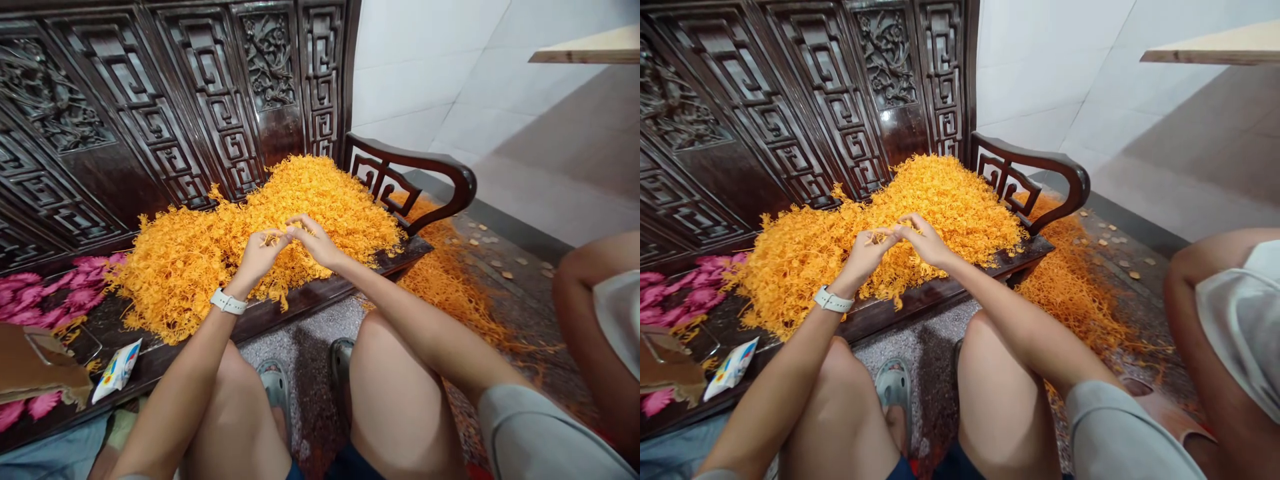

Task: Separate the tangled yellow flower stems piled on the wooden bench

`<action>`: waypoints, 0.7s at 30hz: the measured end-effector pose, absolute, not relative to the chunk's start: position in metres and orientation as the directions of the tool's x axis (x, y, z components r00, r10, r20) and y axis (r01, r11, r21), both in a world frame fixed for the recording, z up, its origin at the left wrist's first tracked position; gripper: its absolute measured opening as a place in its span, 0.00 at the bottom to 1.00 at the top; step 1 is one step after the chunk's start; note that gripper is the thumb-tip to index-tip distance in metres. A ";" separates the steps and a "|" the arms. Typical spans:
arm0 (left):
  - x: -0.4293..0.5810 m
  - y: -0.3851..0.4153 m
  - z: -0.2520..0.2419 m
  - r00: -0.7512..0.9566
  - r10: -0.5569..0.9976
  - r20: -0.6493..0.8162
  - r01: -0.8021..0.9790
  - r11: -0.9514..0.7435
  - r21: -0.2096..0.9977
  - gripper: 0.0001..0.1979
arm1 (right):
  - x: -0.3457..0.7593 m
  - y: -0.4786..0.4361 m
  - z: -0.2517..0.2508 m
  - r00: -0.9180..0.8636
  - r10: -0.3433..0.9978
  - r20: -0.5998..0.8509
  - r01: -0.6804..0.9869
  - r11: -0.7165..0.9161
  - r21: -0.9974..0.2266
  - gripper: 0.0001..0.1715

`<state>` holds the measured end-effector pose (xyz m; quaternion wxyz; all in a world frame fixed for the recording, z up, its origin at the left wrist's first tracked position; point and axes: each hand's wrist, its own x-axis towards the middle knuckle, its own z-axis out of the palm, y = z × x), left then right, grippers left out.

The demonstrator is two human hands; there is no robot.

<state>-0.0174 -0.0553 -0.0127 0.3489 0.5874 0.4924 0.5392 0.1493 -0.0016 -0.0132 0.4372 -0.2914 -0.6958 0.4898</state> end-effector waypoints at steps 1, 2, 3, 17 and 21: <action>-0.018 -0.055 -0.013 -0.080 0.954 0.291 0.202 -0.270 0.941 0.22 | 0.152 -0.001 -0.011 -0.460 0.816 0.350 -0.001 0.394 -0.919 0.16; -0.019 -0.054 -0.013 -0.083 0.953 0.290 0.210 -0.268 0.940 0.23 | 0.154 -0.001 -0.010 -0.477 0.805 0.352 0.025 0.413 -0.910 0.17; -0.021 -0.054 -0.013 -0.074 0.954 0.289 0.219 -0.267 0.938 0.24 | 0.156 -0.001 -0.009 -0.500 0.800 0.333 0.049 0.410 -0.911 0.18; -0.019 -0.055 -0.012 0.012 0.955 0.296 0.282 -0.287 0.915 0.29 | 0.161 0.001 -0.011 -0.630 0.672 0.388 0.140 0.590 -0.795 0.22; -0.018 -0.054 -0.014 0.008 0.952 0.307 0.294 -0.296 0.909 0.29 | 0.160 -0.002 -0.012 -0.610 0.688 0.393 0.226 0.627 -0.746 0.21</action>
